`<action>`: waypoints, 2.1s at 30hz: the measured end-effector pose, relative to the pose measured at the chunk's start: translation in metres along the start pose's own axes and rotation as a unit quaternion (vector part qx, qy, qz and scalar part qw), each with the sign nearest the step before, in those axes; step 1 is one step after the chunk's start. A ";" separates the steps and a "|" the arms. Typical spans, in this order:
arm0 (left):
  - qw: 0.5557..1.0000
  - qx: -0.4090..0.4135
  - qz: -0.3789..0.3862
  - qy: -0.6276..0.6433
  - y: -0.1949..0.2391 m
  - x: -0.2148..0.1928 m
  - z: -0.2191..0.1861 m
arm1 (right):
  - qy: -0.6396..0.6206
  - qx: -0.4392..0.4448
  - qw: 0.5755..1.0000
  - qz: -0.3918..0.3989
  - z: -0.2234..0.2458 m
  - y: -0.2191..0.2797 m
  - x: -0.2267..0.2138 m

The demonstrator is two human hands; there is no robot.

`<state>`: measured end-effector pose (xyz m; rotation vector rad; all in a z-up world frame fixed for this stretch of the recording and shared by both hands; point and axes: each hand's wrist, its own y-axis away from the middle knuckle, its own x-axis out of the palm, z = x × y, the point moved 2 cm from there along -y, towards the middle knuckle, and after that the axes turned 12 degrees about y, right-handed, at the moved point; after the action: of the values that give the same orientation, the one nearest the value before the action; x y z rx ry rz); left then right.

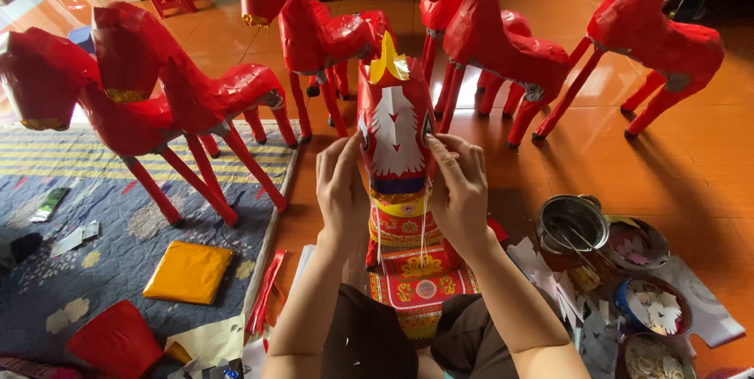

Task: Assembling and decorating traditional red paper horse crafts by folding and gluing paper components.

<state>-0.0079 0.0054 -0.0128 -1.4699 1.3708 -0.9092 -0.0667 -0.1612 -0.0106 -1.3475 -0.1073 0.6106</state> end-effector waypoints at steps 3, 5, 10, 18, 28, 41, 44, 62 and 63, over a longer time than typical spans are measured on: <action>1.000 0.007 0.003 -0.009 -0.015 0.001 -0.004 | -0.012 0.005 1.000 -0.004 0.006 -0.007 -0.005; 1.000 0.002 -0.003 -0.003 -0.021 0.002 -0.002 | -0.020 0.007 1.000 -0.003 0.005 -0.007 -0.005; 0.999 0.016 -0.012 -0.025 -0.014 -0.002 0.014 | -0.045 0.034 0.998 -0.015 -0.009 0.000 -0.003; 1.000 -0.010 -0.017 0.011 0.008 0.004 -0.004 | -0.054 0.004 0.998 0.021 -0.018 -0.014 0.003; 0.996 -0.082 -0.039 0.024 0.043 -0.019 0.005 | -0.029 0.060 0.998 0.021 -0.034 0.033 -0.009; 0.975 -0.221 -0.015 -0.002 0.087 -0.043 0.025 | 0.093 0.312 0.877 0.353 -0.163 0.255 -0.029; 0.975 -0.212 -0.013 0.061 0.078 -0.037 0.013 | 0.135 0.415 0.792 0.427 -0.169 0.290 -0.041; 0.989 -0.146 -0.005 0.007 0.112 -0.027 0.007 | -0.019 0.625 0.712 0.319 -0.236 0.432 -0.016; 0.980 -0.199 -0.006 -0.008 0.131 -0.029 0.021 | -0.025 0.630 0.718 0.295 -0.241 0.437 -0.016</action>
<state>-0.0343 0.0403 -0.1419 -1.7801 1.5976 -0.6507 -0.1339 -0.3402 -0.4723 0.0344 0.6417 0.9821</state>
